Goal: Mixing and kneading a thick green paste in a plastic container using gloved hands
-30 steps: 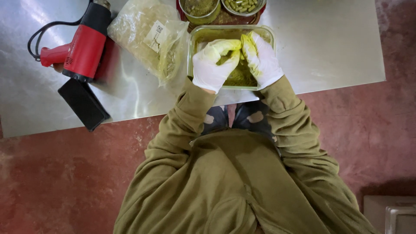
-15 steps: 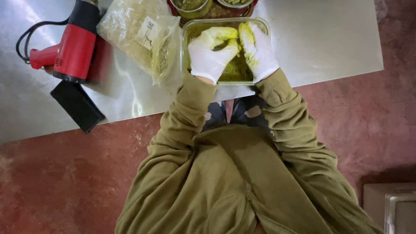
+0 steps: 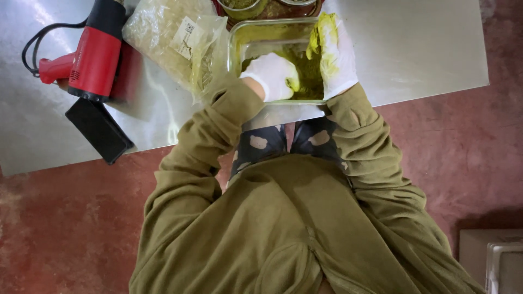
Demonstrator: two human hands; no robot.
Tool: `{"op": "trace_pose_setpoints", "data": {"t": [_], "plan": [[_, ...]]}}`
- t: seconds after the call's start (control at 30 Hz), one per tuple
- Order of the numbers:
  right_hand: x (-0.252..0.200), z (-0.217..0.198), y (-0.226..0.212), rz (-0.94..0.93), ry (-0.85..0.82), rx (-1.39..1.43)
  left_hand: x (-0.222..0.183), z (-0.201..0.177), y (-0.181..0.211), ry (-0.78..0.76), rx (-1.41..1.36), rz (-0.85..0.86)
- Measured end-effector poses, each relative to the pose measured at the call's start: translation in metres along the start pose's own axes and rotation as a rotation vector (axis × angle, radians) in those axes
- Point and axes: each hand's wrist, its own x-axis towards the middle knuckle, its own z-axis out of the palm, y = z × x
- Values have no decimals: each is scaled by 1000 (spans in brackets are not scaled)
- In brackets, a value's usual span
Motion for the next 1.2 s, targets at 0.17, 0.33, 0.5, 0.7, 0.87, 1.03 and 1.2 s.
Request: {"op": "trace_pose_setpoints", "data": {"t": [0.17,0.33,0.5,0.7,0.87,1.03,1.2], "plan": [[2,-3,11,75,30,-23,7,-8,24,-139,-80,49],[5,-6,20,108,78,-90,32,13,12,-86,-58,129],[5,-6,23,122,106,-57,30,10,15,-15,-73,118],[6,-3,14,44,78,66,42,23,18,59,-7,180],[4,-9,8,-75,28,-206,51,32,20,-59,-66,71],[11,-14,36,-83,96,-221,55,24,23,-139,-60,38],[8,-8,26,62,109,-45,54,23,22,-32,-25,132]]}}
